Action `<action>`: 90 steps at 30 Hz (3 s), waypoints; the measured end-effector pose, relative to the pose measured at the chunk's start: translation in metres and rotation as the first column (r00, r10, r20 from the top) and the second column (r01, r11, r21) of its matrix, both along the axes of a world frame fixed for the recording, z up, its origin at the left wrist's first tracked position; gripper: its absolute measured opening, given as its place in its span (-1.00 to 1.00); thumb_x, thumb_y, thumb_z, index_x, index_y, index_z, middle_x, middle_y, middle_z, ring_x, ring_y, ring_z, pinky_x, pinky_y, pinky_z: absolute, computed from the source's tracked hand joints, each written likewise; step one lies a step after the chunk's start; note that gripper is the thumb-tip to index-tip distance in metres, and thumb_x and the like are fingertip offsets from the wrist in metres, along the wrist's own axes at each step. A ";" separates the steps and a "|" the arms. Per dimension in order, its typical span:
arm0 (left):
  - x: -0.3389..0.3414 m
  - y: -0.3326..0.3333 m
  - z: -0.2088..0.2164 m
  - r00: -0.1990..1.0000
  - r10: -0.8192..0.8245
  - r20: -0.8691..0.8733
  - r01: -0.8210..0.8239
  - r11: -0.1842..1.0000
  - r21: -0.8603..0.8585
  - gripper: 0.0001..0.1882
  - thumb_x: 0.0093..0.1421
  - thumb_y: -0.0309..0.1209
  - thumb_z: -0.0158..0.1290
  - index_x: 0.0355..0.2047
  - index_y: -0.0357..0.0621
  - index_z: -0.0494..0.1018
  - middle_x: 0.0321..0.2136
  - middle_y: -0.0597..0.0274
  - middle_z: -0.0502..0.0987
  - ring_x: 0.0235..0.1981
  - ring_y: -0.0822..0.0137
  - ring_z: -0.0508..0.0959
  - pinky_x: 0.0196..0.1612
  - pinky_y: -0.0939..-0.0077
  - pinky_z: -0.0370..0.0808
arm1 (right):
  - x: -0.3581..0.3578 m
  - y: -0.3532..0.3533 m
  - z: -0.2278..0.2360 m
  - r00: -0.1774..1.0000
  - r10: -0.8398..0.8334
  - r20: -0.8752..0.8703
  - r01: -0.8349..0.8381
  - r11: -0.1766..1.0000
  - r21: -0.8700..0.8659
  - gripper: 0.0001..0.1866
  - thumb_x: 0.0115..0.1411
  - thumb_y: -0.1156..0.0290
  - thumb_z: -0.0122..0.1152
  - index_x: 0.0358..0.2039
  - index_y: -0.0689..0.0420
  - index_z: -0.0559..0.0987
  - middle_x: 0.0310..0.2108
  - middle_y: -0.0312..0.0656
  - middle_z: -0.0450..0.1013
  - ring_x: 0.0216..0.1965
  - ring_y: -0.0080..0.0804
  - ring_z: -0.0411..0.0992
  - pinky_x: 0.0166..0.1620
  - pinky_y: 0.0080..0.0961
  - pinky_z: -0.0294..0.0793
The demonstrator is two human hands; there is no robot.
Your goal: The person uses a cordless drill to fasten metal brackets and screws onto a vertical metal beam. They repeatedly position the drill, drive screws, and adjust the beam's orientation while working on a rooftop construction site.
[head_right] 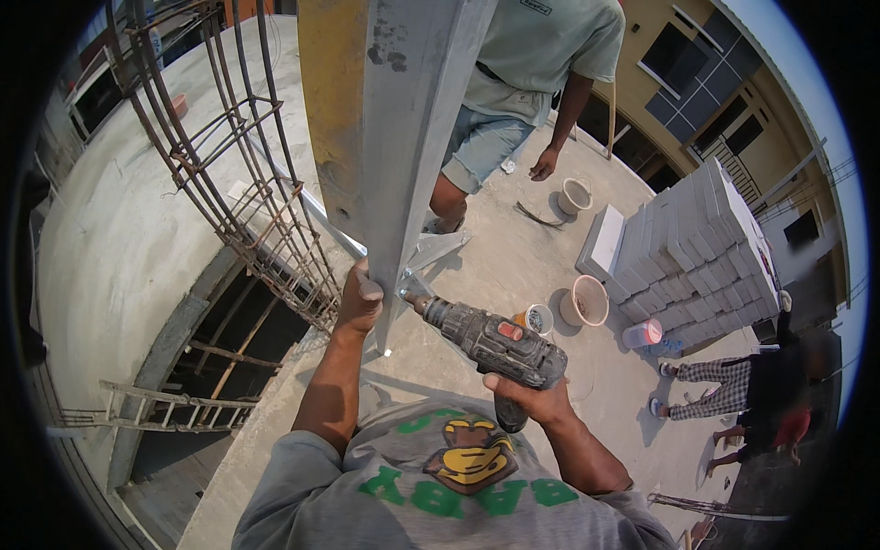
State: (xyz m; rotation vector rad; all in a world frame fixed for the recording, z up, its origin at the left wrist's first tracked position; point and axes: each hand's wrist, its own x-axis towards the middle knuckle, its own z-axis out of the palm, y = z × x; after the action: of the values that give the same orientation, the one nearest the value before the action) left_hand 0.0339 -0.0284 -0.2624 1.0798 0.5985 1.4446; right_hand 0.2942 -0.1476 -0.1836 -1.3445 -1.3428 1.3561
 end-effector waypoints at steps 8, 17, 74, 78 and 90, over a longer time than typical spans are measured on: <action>0.006 0.009 -0.014 0.983 0.165 -0.075 -0.164 0.986 0.023 0.19 -0.16 0.68 -0.24 -0.17 -0.37 0.50 -0.35 0.30 0.53 -0.26 0.51 0.44 -0.20 0.56 0.40 | 0.007 0.011 0.027 0.831 0.124 0.542 -0.250 0.954 0.166 -0.44 -0.06 0.34 0.57 -0.04 0.21 0.57 -0.19 -0.25 0.60 -0.18 -0.53 0.54 -0.06 -0.49 0.52; 0.010 0.005 -0.012 0.940 0.297 -0.165 -0.289 0.954 0.076 0.10 -0.05 0.65 -0.27 -0.32 -0.33 0.52 -0.48 0.31 0.51 -0.35 0.52 0.41 -0.32 0.49 0.40 | -0.014 0.009 0.016 0.972 0.023 -0.235 -0.034 0.998 -0.044 -0.51 0.01 0.51 0.45 -0.02 0.26 0.53 -0.20 -0.13 0.58 -0.18 -0.36 0.56 -0.10 -0.40 0.57; 0.033 0.016 -0.022 0.878 0.474 -0.071 -0.479 0.861 -0.171 -0.06 0.26 0.43 -0.41 -0.59 -0.27 0.47 -0.68 0.36 0.38 -0.56 0.48 0.32 -0.48 0.48 0.23 | -0.002 0.025 0.011 0.931 0.156 -0.329 -0.244 0.938 -0.248 -0.38 -0.04 0.57 0.37 0.08 0.20 0.39 -0.22 -0.05 0.52 -0.36 -0.32 0.52 -0.31 -0.40 0.61; 0.034 0.016 -0.024 0.870 0.492 -0.031 -0.487 0.848 -0.211 -0.08 0.26 0.42 -0.37 -0.60 -0.27 0.46 -0.67 0.39 0.36 -0.55 0.51 0.30 -0.49 0.49 0.22 | -0.004 0.023 0.013 0.946 0.137 -0.295 -0.216 0.943 -0.252 -0.40 -0.04 0.50 0.35 0.06 0.24 0.41 -0.26 -0.07 0.51 -0.41 -0.32 0.51 -0.31 -0.45 0.56; 0.032 0.018 -0.026 0.853 0.520 -0.049 -0.518 0.831 -0.204 -0.10 0.27 0.41 -0.34 -0.59 -0.27 0.47 -0.66 0.38 0.36 -0.54 0.51 0.29 -0.49 0.49 0.20 | -0.004 0.030 0.019 0.948 0.166 -0.272 -0.230 0.947 -0.224 -0.25 -0.12 0.54 0.40 0.14 0.20 0.35 -0.22 -0.03 0.52 -0.30 -0.26 0.56 -0.32 -0.37 0.64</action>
State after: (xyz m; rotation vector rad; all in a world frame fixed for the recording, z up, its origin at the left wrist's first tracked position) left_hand 0.0656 -0.0106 -0.2887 0.7681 1.0764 1.8004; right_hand 0.2900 -0.1179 -0.1642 -1.1713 -1.1881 1.8222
